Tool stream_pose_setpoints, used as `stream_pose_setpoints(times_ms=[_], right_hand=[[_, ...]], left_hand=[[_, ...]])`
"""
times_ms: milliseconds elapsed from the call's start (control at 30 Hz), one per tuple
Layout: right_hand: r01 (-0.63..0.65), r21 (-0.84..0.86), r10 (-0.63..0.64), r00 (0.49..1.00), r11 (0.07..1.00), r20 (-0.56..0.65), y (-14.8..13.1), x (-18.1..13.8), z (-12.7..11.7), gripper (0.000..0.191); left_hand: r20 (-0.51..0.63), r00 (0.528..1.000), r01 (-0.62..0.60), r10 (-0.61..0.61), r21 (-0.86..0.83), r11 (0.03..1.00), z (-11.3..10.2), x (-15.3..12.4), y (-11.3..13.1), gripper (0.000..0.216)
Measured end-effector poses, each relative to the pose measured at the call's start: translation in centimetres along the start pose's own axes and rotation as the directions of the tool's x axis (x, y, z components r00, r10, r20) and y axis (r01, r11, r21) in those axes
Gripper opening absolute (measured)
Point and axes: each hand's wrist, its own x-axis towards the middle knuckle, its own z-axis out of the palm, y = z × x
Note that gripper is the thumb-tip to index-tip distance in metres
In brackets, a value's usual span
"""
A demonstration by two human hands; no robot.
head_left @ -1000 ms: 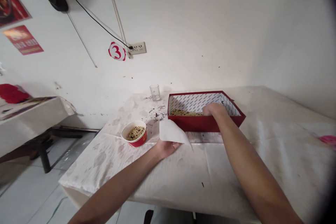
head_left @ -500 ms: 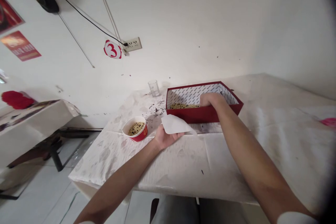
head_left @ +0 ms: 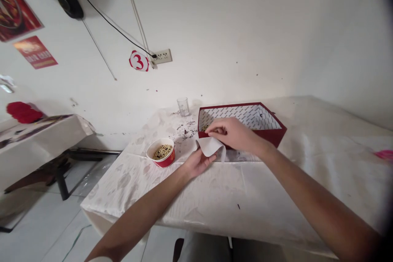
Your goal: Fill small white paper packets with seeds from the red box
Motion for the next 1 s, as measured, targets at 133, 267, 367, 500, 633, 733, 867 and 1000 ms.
stream_pose_setpoints(times_ms=[133,267,367,500,633,733,867,1000], right_hand=[[-0.023,0.038,0.026,0.995,0.999,-0.098,2.9,-3.2,3.8,0.019],[0.019,0.039,-0.011,0.981,0.999,-0.192,6.1,-4.6,6.1,0.019],[0.052,-0.006,-0.052,0.968,0.999,-0.246,7.2,-5.1,7.1,0.018],[0.051,-0.079,-0.072,0.955,0.996,-0.287,7.5,-5.7,7.6,0.018],[0.054,-0.180,-0.113,0.936,0.982,-0.333,6.8,-6.1,7.8,0.020],[0.094,-0.204,-0.159,0.931,0.974,-0.329,6.1,-6.1,7.8,0.022],[0.108,-0.204,-0.169,0.936,0.973,-0.310,5.7,-5.9,7.8,0.025],[0.077,-0.174,-0.125,0.949,0.982,-0.290,5.2,-5.9,7.9,0.028]], left_hand=[[-0.052,0.998,-0.044,0.044,0.014,0.999,0.2,0.1,-0.5,0.020],[-0.048,0.994,-0.092,0.096,0.069,0.993,0.0,0.1,-1.1,0.028],[0.000,0.993,-0.117,0.118,0.097,0.988,0.0,0.1,-1.4,0.036],[0.055,0.983,-0.178,0.175,0.069,0.982,0.1,0.1,-1.5,0.040],[0.062,0.985,-0.166,0.162,0.055,0.985,0.2,0.1,-1.3,0.038],[0.051,0.980,-0.195,0.193,0.045,0.980,0.1,0.2,-1.3,0.033],[0.033,0.985,-0.170,0.169,0.038,0.985,0.0,0.3,-1.1,0.027],[0.001,0.989,-0.151,0.151,0.006,0.989,-0.1,0.4,-0.7,0.018]])
